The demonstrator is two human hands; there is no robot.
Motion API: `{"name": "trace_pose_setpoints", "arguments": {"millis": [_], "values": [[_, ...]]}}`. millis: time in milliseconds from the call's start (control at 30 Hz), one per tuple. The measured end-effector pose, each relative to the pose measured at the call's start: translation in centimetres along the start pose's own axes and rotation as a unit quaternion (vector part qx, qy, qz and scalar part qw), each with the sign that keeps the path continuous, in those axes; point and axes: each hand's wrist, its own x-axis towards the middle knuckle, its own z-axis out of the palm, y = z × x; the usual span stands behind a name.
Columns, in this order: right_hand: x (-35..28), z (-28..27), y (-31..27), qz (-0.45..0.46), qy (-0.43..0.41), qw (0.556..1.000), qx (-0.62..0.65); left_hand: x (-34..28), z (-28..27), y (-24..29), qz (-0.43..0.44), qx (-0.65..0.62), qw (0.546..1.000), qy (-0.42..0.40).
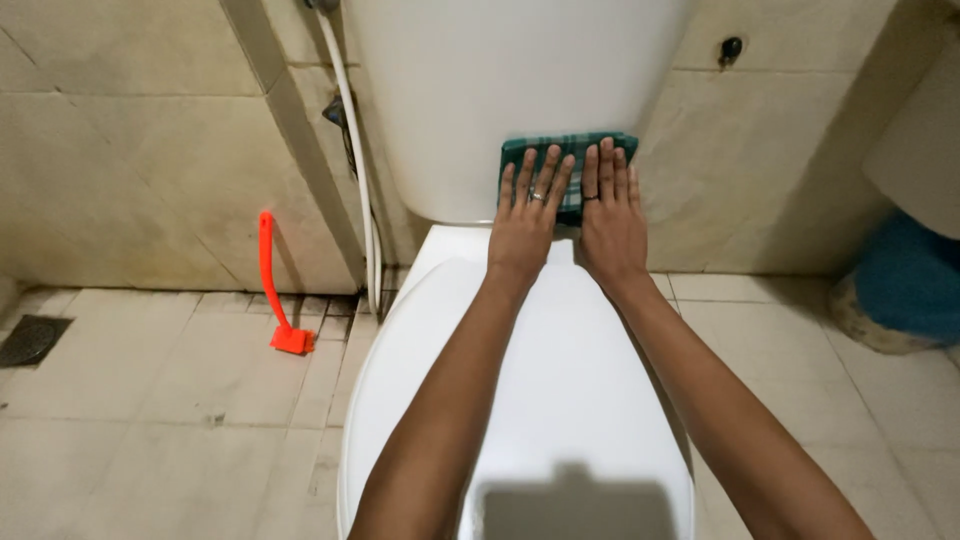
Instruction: The person cleans a bathroom by wiping the toilet tank with a green cloth and a yellow sponge. They also wipe a wall shelf and clean the shower faucet using a white cloth.
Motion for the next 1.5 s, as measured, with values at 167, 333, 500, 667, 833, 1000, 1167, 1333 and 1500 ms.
{"name": "trace_pose_setpoints", "arguments": {"millis": [167,333,500,667,833,1000,1167,1333,1500], "values": [[0.5,3.1,1.4,-0.021,0.087,0.995,-0.033,0.2,0.3,-0.4,0.003,-0.047,0.998,0.039],[1.1,3.1,2.0,-0.026,0.091,0.992,-0.088,0.5,-1.1,-0.3,-0.017,-0.061,0.998,-0.02],[3.4,0.8,3.5,-0.039,0.12,0.982,-0.138,3.4,-2.1,-0.5,-0.024,-0.067,0.997,0.021],[6.8,-2.2,4.8,-0.06,0.179,0.973,-0.135,7.5,-3.5,-1.3,-0.027,-0.068,0.99,0.119],[9.0,-4.6,5.4,-0.056,0.198,0.97,-0.13,10.5,-5.5,-2.7,-0.032,0.065,0.989,0.126],[9.8,-5.7,5.6,-0.078,0.248,0.959,-0.113,11.8,-5.7,-3.3,-0.032,0.056,0.97,0.235],[8.7,-4.9,5.3,-0.07,0.226,0.97,-0.06,10.3,-5.7,-2.5,-0.03,0.018,0.963,0.268],[5.4,-1.5,5.3,-0.052,0.169,0.984,0.037,6.8,-3.6,-0.8,-0.003,0.007,0.985,0.173],[2.4,1.8,5.2,-0.022,0.09,0.995,0.029,3.6,0.2,0.6,0.019,0.023,0.993,0.115]]}}
